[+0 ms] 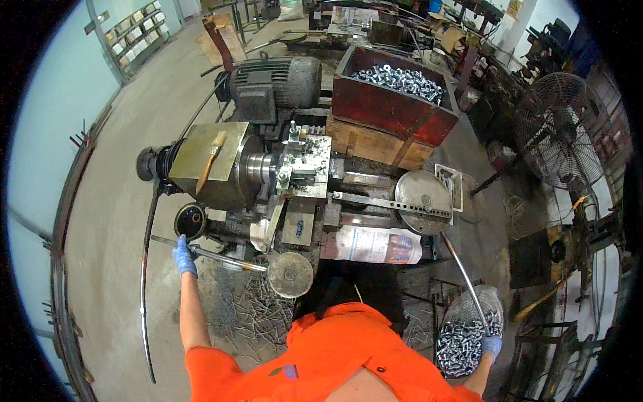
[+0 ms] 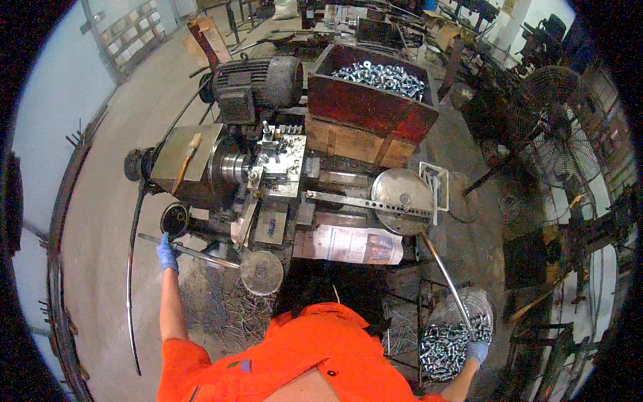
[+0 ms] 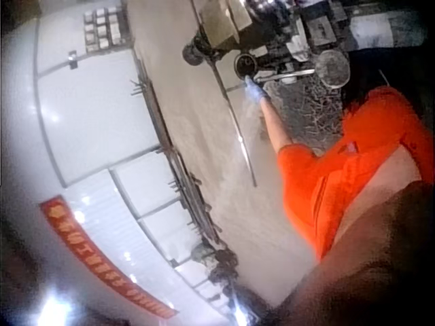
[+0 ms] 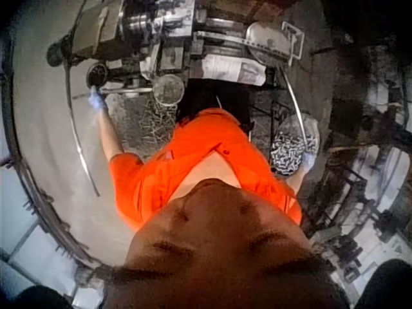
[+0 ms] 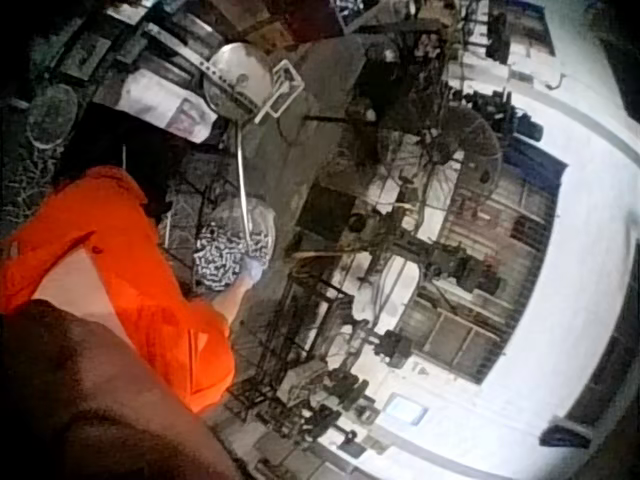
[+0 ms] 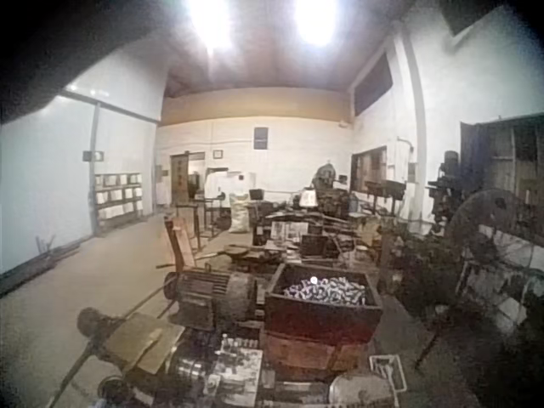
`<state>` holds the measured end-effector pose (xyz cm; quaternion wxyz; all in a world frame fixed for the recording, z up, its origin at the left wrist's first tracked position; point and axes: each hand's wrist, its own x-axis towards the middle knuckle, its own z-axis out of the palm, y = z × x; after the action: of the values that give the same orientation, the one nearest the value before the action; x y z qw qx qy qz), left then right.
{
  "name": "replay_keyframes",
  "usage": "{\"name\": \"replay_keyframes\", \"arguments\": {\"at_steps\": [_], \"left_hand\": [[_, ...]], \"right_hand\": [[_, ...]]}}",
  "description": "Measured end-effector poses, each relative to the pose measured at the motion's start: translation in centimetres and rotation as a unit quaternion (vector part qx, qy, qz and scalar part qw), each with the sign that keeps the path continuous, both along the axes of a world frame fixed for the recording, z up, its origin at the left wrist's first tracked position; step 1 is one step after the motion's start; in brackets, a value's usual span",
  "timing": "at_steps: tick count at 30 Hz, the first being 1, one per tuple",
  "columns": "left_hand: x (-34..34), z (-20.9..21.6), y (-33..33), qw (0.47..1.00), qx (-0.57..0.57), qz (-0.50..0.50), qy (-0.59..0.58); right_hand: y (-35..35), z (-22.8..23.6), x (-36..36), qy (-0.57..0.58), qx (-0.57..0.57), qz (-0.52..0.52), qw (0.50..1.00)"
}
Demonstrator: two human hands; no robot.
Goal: The person operates a lathe machine to process metal components, adjusting levers and moving the processed parts from the machine into a circular metal tray.
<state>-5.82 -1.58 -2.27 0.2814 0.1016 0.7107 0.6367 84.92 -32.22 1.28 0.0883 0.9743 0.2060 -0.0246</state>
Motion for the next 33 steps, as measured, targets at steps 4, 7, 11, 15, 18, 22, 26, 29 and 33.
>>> {"name": "replay_keyframes", "arguments": {"at_steps": [4, 7, 11, 15, 18, 22, 26, 29, 33], "left_hand": [[-0.7, -0.9, 0.3, 1.0, 0.004, 0.013, -0.01], [-0.7, -1.0, 0.3, 1.0, 0.006, 0.014, -0.004], [-0.2, -0.7, 0.7, 1.0, 0.01, 0.012, -0.007], [-1.0, -1.6, 0.2, 1.0, -0.001, 0.011, 0.004], [-1.7, -2.2, 0.4, 0.999, -0.023, 0.005, 0.023], [-1.4, -2.1, 0.5, 1.0, -0.018, 0.001, 0.012], [-0.5, -1.2, 0.8, 1.0, -0.01, 0.011, 0.004], [-1.8, -1.9, 0.1, 1.0, -0.016, -0.011, 0.012], [0.0, -0.8, 0.2, 1.0, 0.002, 0.011, 0.009]], "right_hand": [[-0.2, -0.8, 0.1, -0.034, 0.007, -0.023, 0.999], [0.2, -0.1, -0.6, -0.012, 0.011, -0.038, 0.999], [0.0, 0.7, -1.9, 0.003, 0.009, -0.02, 1.0], [0.4, 1.0, -2.4, -0.025, 0.009, 0.014, 1.0], [-0.2, 0.6, -2.0, -0.012, -0.002, -0.008, 1.0], [-0.8, -0.4, -1.4, -0.005, 0.012, -0.008, 1.0], [-1.2, -0.9, -1.3, -0.012, 0.014, -0.015, 1.0], [-0.9, -1.0, -1.3, -0.009, 0.003, -0.033, 0.999], [-1.1, -0.2, -2.2, 0.004, 0.018, -0.024, 1.0]]}}
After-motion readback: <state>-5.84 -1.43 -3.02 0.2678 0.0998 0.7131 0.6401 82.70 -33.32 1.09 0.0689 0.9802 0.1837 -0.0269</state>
